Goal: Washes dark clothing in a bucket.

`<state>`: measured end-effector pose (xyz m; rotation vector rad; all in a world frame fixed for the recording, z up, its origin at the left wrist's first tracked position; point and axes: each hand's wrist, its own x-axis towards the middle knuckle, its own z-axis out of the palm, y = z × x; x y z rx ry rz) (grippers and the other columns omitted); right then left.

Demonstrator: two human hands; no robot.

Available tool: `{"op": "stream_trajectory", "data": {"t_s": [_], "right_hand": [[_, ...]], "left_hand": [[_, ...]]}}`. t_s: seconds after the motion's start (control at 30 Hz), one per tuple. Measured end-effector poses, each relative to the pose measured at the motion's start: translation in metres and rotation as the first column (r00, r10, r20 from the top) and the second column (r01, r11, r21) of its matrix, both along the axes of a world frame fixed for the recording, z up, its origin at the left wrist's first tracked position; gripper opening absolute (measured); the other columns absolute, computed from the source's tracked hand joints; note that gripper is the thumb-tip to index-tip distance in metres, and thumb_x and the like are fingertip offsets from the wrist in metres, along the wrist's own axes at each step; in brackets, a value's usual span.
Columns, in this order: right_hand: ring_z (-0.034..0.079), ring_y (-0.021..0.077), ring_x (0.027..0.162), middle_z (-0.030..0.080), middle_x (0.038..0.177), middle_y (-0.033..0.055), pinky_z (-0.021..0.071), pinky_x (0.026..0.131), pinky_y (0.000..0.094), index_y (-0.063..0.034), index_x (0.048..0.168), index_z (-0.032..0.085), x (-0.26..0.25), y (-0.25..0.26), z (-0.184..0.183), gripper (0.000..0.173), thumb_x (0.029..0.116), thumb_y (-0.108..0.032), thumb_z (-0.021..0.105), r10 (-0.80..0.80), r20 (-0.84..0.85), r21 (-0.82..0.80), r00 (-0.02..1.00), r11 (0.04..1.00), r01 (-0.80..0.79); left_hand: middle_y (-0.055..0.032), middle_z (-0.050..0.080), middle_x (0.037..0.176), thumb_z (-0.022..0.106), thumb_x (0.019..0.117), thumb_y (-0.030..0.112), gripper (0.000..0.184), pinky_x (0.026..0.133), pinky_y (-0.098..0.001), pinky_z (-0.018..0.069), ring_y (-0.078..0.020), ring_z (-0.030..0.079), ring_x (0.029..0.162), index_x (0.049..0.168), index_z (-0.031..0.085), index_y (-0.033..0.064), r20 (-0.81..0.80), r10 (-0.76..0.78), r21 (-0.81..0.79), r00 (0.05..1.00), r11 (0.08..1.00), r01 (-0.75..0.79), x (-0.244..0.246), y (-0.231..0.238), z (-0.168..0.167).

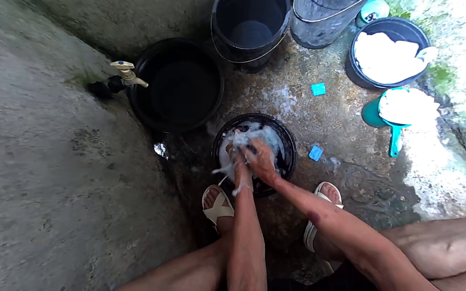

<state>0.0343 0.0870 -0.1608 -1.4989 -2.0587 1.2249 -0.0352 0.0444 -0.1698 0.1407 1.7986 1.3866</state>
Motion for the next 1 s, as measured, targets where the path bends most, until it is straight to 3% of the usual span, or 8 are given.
{"op": "stream_trajectory", "data": {"t_s": [0.17,0.23,0.33,0.43,0.57,0.7,0.9,1.0], "right_hand": [[0.069,0.0337,0.098,0.071,0.102,0.0171,0.0543,0.088,0.0592,-0.0075,0.118,0.070,-0.004,0.020,-0.010,0.047,0.1050,-0.047,0.046,-0.141,-0.030,-0.152,0.990,0.979,0.135],[0.068,0.0223,0.080,0.070,0.085,0.0076,0.0564,0.076,0.0500,-0.0111,0.103,0.073,0.006,-0.001,0.001,0.044,0.1047,-0.047,0.048,-0.049,-0.112,-0.147,0.992,0.989,0.033],[0.069,0.0333,0.088,0.070,0.098,0.0200,0.0566,0.079,0.0573,-0.0030,0.120,0.067,0.031,0.024,-0.016,0.043,0.1084,-0.038,0.044,-0.019,-0.041,-0.163,0.999,0.987,0.012],[0.060,0.0386,0.126,0.060,0.135,0.0271,0.0463,0.108,0.0582,0.0021,0.144,0.051,0.041,0.046,-0.057,0.045,0.1100,-0.025,0.041,-0.051,0.023,-0.181,0.998,0.982,0.054],[0.065,0.0419,0.111,0.065,0.122,0.0276,0.0507,0.094,0.0629,0.0007,0.135,0.056,0.052,0.031,-0.082,0.042,0.1086,-0.031,0.048,0.029,0.094,-0.221,0.995,0.975,-0.007],[0.052,0.0517,0.129,0.052,0.136,0.0397,0.0417,0.107,0.0660,0.0159,0.138,0.045,0.039,0.040,-0.077,0.049,0.1053,-0.020,0.053,0.021,0.313,-0.349,0.950,0.932,0.094],[0.066,0.0218,0.098,0.067,0.109,0.0092,0.0560,0.085,0.0495,-0.0132,0.121,0.063,0.037,-0.009,-0.001,0.049,0.0982,-0.057,0.061,-0.009,-0.069,-0.099,0.998,0.995,0.002],[0.064,0.0260,0.099,0.063,0.109,0.0127,0.0541,0.083,0.0504,-0.0099,0.113,0.065,0.028,-0.026,0.010,0.042,0.0991,-0.049,0.063,0.063,-0.080,0.024,0.995,0.998,-0.061]], "left_hand": [[-0.0149,0.070,0.090,0.058,0.1044,0.037,0.039,0.081,-0.0449,0.0550,-0.0238,0.067,0.085,0.097,0.072,0.0005,-0.138,0.123,-0.039,0.983,0.991,-0.129,0.001,0.038,-0.016],[-0.0063,0.066,0.086,0.057,0.1036,0.042,0.038,0.073,-0.0352,0.0560,-0.0142,0.064,0.079,0.102,0.068,0.0062,-0.134,0.119,0.062,0.984,0.992,-0.112,0.002,0.024,-0.030],[-0.0117,0.069,0.102,0.056,0.0966,0.065,0.060,0.076,-0.0460,0.0574,-0.0234,0.066,0.088,0.116,0.068,0.0100,-0.093,0.036,-0.016,0.995,0.999,-0.037,0.010,0.025,-0.002],[-0.0148,0.068,0.114,0.058,0.1032,0.043,0.040,0.082,-0.0464,0.0561,-0.0269,0.066,0.098,0.120,0.066,0.0083,-0.208,-0.052,0.017,0.977,0.998,0.056,0.010,0.025,0.016],[-0.0178,0.061,0.135,0.059,0.1031,0.039,0.048,0.095,-0.0535,0.0538,-0.0350,0.062,0.119,0.143,0.051,0.0125,-0.329,-0.148,-0.197,0.933,0.977,0.085,0.020,0.005,-0.034],[-0.0182,0.072,0.108,0.062,0.0999,0.047,0.049,0.092,-0.0552,0.0550,-0.0333,0.069,0.104,0.122,0.067,0.0034,-0.329,-0.187,-0.380,0.926,0.924,0.052,0.012,0.021,-0.065],[-0.0196,0.071,0.105,0.062,0.1010,0.044,0.045,0.089,-0.0523,0.0553,-0.0304,0.068,0.099,0.110,0.073,0.0009,-0.011,0.096,-0.194,0.995,0.976,-0.096,-0.014,0.029,-0.056],[-0.0145,0.067,0.085,0.055,0.1046,0.044,0.050,0.073,-0.0410,0.0557,-0.0209,0.064,0.078,0.092,0.068,-0.0021,-0.032,0.149,-0.050,0.988,0.987,-0.151,-0.005,0.030,-0.045]]}}
